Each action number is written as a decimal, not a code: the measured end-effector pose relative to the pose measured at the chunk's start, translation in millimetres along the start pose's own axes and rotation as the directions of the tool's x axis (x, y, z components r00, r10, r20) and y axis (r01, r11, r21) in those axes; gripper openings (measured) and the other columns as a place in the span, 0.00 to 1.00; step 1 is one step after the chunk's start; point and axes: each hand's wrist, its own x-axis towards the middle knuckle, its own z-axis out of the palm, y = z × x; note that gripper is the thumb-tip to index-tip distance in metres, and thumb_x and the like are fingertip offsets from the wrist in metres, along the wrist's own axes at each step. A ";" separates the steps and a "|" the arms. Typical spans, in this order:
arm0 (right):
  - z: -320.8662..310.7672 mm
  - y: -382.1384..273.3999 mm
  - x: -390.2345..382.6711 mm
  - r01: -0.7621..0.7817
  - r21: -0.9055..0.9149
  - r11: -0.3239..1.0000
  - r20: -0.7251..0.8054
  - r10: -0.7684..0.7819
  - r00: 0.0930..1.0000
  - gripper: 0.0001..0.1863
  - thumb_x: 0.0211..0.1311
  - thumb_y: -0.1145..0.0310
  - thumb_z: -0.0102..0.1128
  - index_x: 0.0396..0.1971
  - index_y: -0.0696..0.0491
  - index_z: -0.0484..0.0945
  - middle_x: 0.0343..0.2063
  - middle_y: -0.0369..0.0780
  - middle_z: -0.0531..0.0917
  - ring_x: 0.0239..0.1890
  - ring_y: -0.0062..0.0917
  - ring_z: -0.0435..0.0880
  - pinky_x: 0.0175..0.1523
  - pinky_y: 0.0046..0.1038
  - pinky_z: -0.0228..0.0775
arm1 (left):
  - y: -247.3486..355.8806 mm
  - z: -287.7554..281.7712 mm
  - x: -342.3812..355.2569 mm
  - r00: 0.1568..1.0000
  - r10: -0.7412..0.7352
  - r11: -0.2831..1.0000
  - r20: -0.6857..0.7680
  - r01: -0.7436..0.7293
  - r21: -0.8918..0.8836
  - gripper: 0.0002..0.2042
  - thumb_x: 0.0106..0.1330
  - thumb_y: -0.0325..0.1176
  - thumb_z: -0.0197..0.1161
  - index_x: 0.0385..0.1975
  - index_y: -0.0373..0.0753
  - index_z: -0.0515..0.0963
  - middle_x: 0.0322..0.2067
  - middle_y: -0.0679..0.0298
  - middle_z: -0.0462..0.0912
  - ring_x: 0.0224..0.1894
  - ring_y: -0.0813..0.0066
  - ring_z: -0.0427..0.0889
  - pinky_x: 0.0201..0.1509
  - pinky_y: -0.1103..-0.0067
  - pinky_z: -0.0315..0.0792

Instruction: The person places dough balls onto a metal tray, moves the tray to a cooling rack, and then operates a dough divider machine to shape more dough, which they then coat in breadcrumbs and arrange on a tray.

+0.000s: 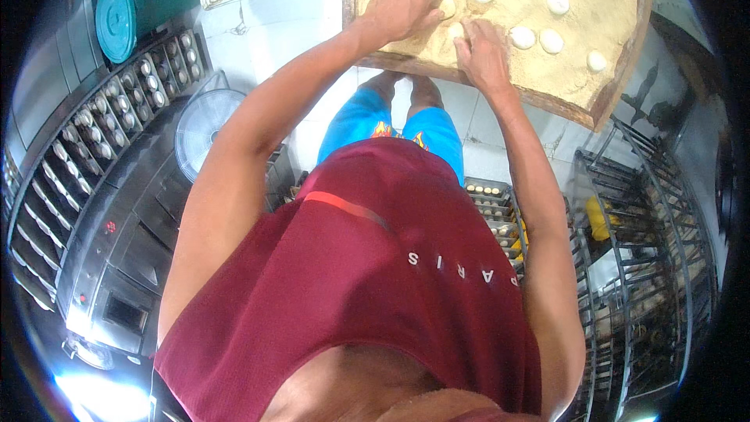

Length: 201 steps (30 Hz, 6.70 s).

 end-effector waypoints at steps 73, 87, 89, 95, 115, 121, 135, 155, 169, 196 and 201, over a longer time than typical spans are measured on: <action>-31.7 -79.7 169.5 -0.319 -0.120 0.940 -0.156 0.300 0.941 0.26 0.56 0.62 0.66 0.54 0.56 0.76 0.49 0.46 0.79 0.53 0.42 0.72 0.58 0.43 0.58 | -99.5 -60.7 206.9 0.952 0.274 0.941 -0.136 -0.294 -0.165 0.20 0.62 0.42 0.65 0.53 0.43 0.78 0.49 0.57 0.81 0.55 0.59 0.76 0.61 0.62 0.67; -4.3 -62.9 127.7 -0.170 0.049 0.984 -0.195 0.176 0.965 0.26 0.56 0.64 0.66 0.56 0.52 0.76 0.56 0.43 0.76 0.57 0.39 0.71 0.60 0.47 0.57 | -104.7 -60.1 168.5 0.840 0.507 0.820 -0.193 -0.539 -0.190 0.21 0.58 0.33 0.70 0.53 0.46 0.76 0.48 0.64 0.77 0.54 0.60 0.76 0.61 0.64 0.67; -7.0 -64.6 128.7 -0.161 0.059 0.985 -0.193 0.169 0.966 0.26 0.56 0.64 0.66 0.56 0.51 0.76 0.56 0.43 0.76 0.57 0.40 0.71 0.61 0.47 0.57 | -103.7 -53.7 174.7 0.835 0.518 0.811 -0.189 -0.549 -0.201 0.22 0.58 0.34 0.70 0.53 0.46 0.75 0.49 0.63 0.77 0.54 0.59 0.76 0.61 0.63 0.67; 5.3 -53.5 114.4 -0.108 0.106 0.988 -0.211 0.128 0.969 0.27 0.54 0.65 0.68 0.55 0.52 0.75 0.55 0.43 0.77 0.56 0.40 0.72 0.61 0.45 0.58 | -100.4 -62.7 158.0 0.889 0.442 0.895 0.115 -0.430 -0.117 0.21 0.61 0.40 0.69 0.53 0.45 0.75 0.52 0.60 0.76 0.55 0.56 0.76 0.61 0.59 0.68; 0.1 -56.5 97.7 -0.040 0.060 0.997 -0.214 0.052 0.976 0.23 0.52 0.64 0.69 0.50 0.50 0.77 0.46 0.42 0.80 0.50 0.39 0.75 0.56 0.43 0.62 | -119.2 -62.6 117.2 0.883 0.459 0.888 0.099 -0.451 -0.091 0.27 0.61 0.41 0.70 0.60 0.47 0.72 0.57 0.61 0.76 0.62 0.60 0.71 0.68 0.60 0.61; -18.8 -36.1 125.6 -0.201 0.034 0.979 -0.365 0.199 0.910 0.19 0.58 0.62 0.66 0.48 0.51 0.79 0.40 0.43 0.78 0.45 0.41 0.74 0.51 0.45 0.63 | -122.9 -86.2 175.7 0.951 0.258 0.958 -0.170 -0.274 -0.079 0.20 0.63 0.42 0.64 0.53 0.42 0.75 0.51 0.56 0.76 0.55 0.54 0.72 0.59 0.59 0.65; 20.3 -55.6 102.1 -0.241 0.013 0.971 -0.297 0.233 0.926 0.23 0.57 0.61 0.67 0.52 0.51 0.78 0.47 0.42 0.79 0.51 0.40 0.73 0.55 0.47 0.60 | -90.8 -71.5 145.4 0.923 0.357 0.909 0.146 -0.379 0.173 0.19 0.64 0.44 0.64 0.56 0.51 0.78 0.50 0.62 0.79 0.56 0.65 0.75 0.57 0.62 0.66; -54.8 -109.8 141.9 -0.459 0.557 0.692 -0.190 0.644 0.741 0.18 0.62 0.69 0.67 0.48 0.62 0.76 0.42 0.44 0.83 0.42 0.27 0.80 0.51 0.29 0.72 | -152.7 -118.6 79.0 0.991 -0.018 0.742 -0.135 -0.077 -0.666 0.15 0.55 0.35 0.72 0.40 0.36 0.82 0.35 0.52 0.85 0.39 0.57 0.85 0.45 0.69 0.77; 109.0 -249.8 365.5 0.008 0.167 0.986 0.207 -0.043 0.977 0.22 0.58 0.66 0.66 0.52 0.59 0.76 0.46 0.51 0.81 0.50 0.44 0.79 0.57 0.41 0.69 | -419.1 -117.2 -22.8 0.962 -0.248 0.898 0.113 0.272 -0.346 0.19 0.63 0.36 0.65 0.53 0.37 0.79 0.54 0.53 0.80 0.54 0.55 0.80 0.61 0.65 0.73; -30.9 -78.7 230.2 -0.317 -0.002 0.948 -0.396 0.291 0.871 0.25 0.63 0.69 0.58 0.59 0.59 0.69 0.59 0.53 0.73 0.63 0.48 0.69 0.70 0.46 0.56 | -236.6 -111.8 66.8 0.960 0.104 0.944 -0.261 -0.178 -0.277 0.26 0.63 0.32 0.65 0.62 0.39 0.69 0.65 0.54 0.69 0.68 0.49 0.64 0.72 0.57 0.55; -13.8 -23.8 214.4 -0.279 -0.129 0.952 -0.366 0.215 0.905 0.27 0.66 0.69 0.53 0.63 0.63 0.64 0.64 0.56 0.66 0.69 0.50 0.62 0.74 0.46 0.49 | -123.0 -91.9 210.9 0.855 0.360 0.831 -0.372 -0.476 -0.289 0.25 0.64 0.30 0.62 0.63 0.41 0.70 0.62 0.59 0.73 0.67 0.56 0.67 0.72 0.63 0.62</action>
